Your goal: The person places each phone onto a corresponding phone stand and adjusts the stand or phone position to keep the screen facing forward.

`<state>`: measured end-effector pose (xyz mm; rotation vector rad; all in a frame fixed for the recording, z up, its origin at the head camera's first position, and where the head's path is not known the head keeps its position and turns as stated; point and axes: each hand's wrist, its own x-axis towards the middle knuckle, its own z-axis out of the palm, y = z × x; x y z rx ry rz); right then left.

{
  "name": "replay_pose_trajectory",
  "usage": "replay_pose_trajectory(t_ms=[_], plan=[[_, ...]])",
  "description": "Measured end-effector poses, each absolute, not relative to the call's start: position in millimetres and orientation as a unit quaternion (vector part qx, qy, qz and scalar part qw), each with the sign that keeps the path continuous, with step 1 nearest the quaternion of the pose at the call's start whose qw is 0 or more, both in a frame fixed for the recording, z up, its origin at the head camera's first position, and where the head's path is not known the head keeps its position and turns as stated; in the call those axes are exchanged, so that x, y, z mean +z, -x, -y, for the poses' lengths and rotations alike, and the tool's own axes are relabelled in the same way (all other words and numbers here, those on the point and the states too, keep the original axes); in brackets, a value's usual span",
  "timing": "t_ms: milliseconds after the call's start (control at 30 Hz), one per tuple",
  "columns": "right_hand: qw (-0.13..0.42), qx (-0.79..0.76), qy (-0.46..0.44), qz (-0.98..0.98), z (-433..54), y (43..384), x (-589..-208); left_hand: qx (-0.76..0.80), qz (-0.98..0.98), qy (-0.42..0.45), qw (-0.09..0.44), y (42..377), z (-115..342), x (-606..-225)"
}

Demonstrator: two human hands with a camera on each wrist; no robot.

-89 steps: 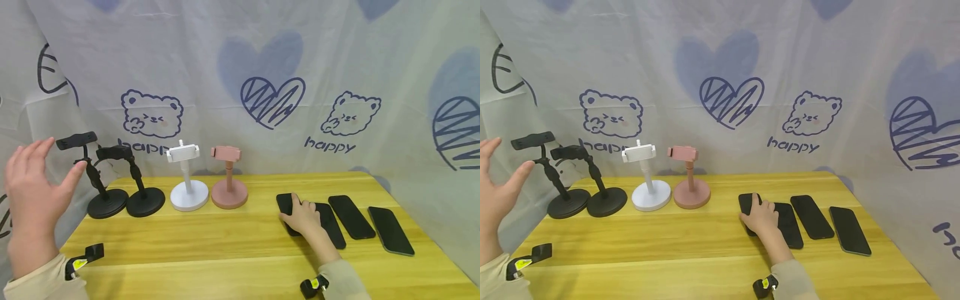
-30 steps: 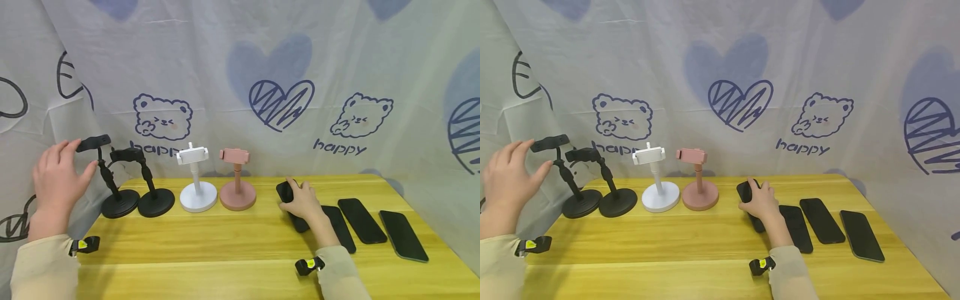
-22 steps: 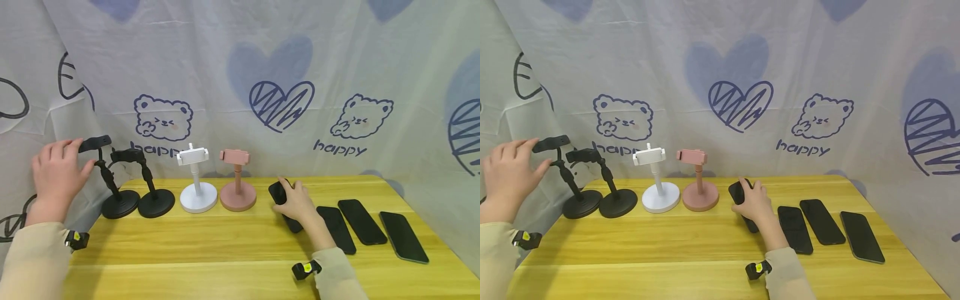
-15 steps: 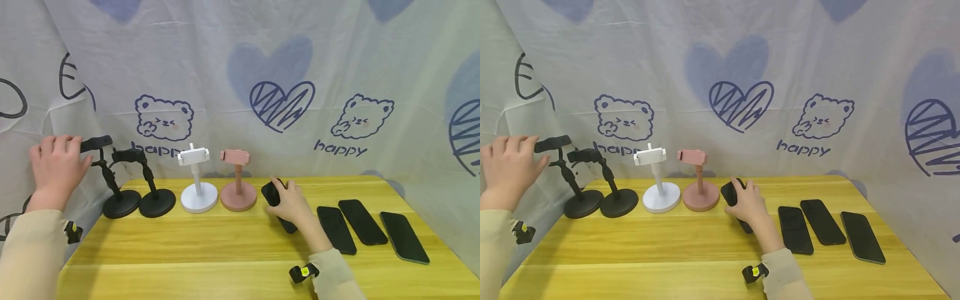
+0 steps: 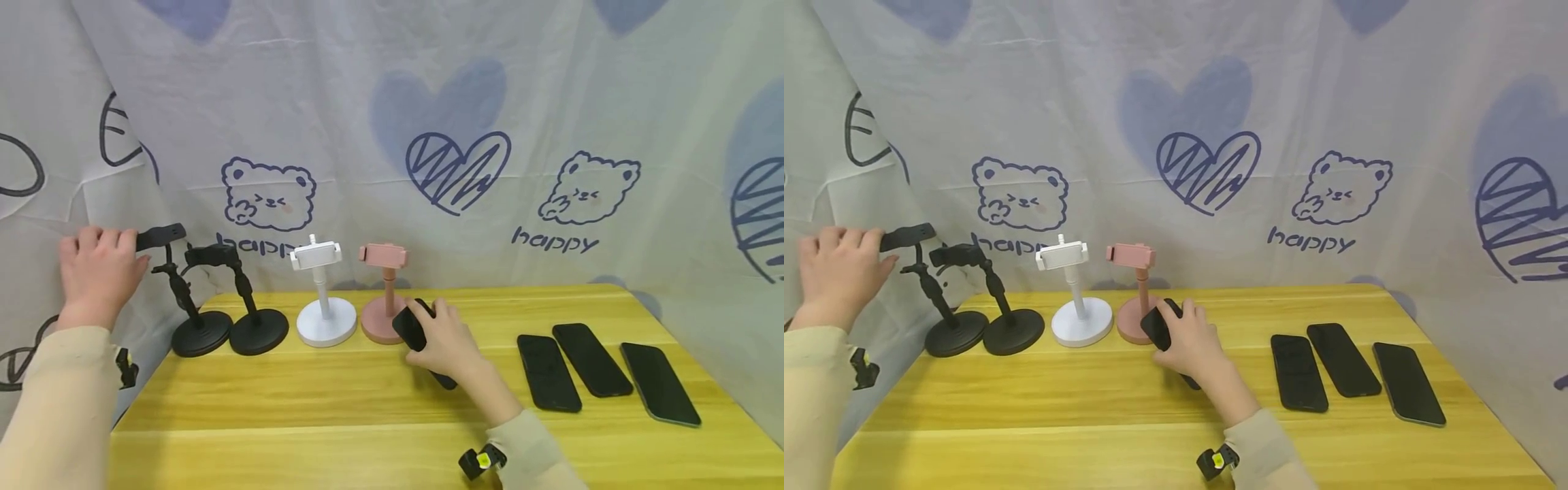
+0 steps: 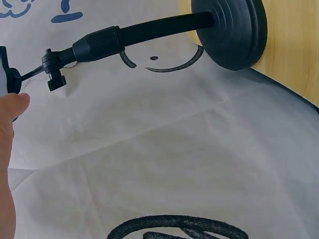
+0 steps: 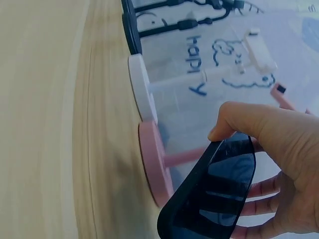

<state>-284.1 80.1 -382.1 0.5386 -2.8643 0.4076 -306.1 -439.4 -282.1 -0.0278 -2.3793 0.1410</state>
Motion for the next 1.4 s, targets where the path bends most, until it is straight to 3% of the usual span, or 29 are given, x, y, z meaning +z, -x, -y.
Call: replay_pose_trajectory(t_ms=[233, 467, 733, 933, 1400], plan=[[0.126, 0.135, -0.228, 0.956, -66, 271, -375, 0.036, 0.93, 0.004, 0.367, 307, 439, -283], [0.145, 0.147, -0.249, 0.946, -60, 259, -367, 0.031, 0.91, 0.012, 0.412, 311, 438, -284], [0.16, 0.161, -0.276, 0.934, -55, 254, -363, 0.015, 0.907, 0.015, 0.42, 309, 441, -285], [0.168, 0.172, -0.288, 0.927, -53, 253, -363, 0.037, 0.888, 0.036, 0.457, 302, 442, -284], [0.17, 0.181, -0.294, 0.923, -52, 253, -365, 0.073, 0.878, 0.058, 0.47, 283, 442, -282]])
